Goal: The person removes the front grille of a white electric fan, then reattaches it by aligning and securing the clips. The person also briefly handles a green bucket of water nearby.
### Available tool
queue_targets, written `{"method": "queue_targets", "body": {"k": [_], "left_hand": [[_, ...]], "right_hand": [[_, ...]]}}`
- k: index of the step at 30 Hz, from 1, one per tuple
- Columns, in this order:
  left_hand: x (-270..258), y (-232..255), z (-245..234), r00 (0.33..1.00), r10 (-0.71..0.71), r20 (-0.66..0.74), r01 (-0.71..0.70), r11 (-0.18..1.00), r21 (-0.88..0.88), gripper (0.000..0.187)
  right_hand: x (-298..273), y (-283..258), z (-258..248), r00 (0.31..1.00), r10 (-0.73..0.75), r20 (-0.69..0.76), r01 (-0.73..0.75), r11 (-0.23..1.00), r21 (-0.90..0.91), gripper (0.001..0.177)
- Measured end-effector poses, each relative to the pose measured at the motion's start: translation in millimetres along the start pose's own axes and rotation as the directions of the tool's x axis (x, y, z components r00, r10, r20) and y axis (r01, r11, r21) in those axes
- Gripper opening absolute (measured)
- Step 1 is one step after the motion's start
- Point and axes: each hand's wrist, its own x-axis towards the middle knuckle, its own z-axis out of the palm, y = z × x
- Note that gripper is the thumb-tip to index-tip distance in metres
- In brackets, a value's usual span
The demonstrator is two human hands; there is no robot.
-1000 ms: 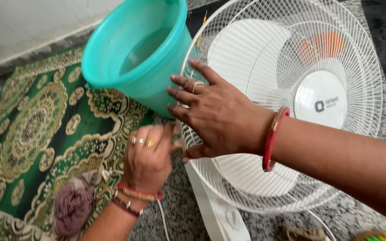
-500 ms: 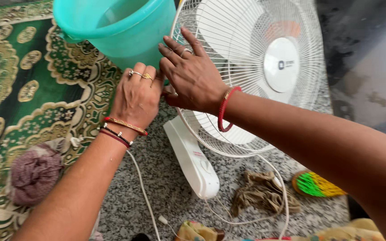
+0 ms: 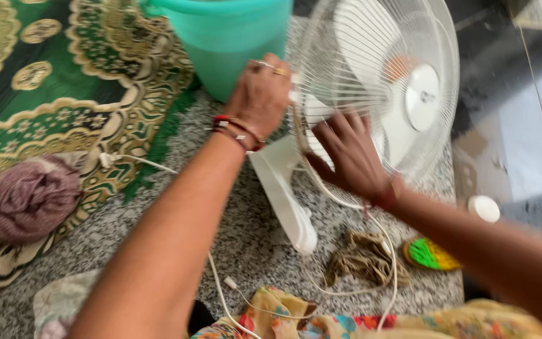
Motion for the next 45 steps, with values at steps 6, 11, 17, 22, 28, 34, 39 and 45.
{"method": "queue_targets", "body": {"k": [6,11,17,22,28,34,39,45], "left_hand": [[13,4,6,0.998,-0.019,0.066,0.028,0.991,-0.130,0.022],[17,5,9,0.995,-0.044,0.093,0.056,0.990,-0.130,0.020],[7,1,1,0.999,-0.046,-0.007,0.043,0.979,-0.197,0.032],[-3,-10,-16,0.999,-0.008,0.047,0.020,0.966,-0.258,0.036],[-12,-21,-42,0.998,0.057,0.031,-0.049,0.977,-0.207,0.032],[-13,-28,-55,0.983,0.060,0.173,-0.031,0.986,-0.162,0.036],[-18,-35,-56,0.978,0.070,0.196,-0.041,0.988,-0.152,0.036],[-21,-36,-51,0.984,0.063,0.167,-0.045,0.993,-0.110,0.039]], "right_hand": [[-75,-53,71,0.681,0.440,0.586,-0.292,-0.570,0.768,0.018],[-51,-61,100,0.370,0.511,0.776,0.198,-0.859,0.471,0.026],[-48,-76,90,0.404,0.509,0.760,0.466,-0.829,0.307,0.021],[-49,-81,99,0.378,0.484,0.790,0.486,-0.829,0.275,0.018],[-42,-91,109,0.350,0.386,0.853,0.445,-0.870,0.211,0.027],[-34,-109,110,0.367,0.448,0.816,0.212,-0.894,0.395,0.024],[-36,-124,119,0.429,0.460,0.777,0.242,-0.888,0.392,0.022],[-34,-129,125,0.517,0.433,0.738,0.255,-0.901,0.350,0.025]]}}
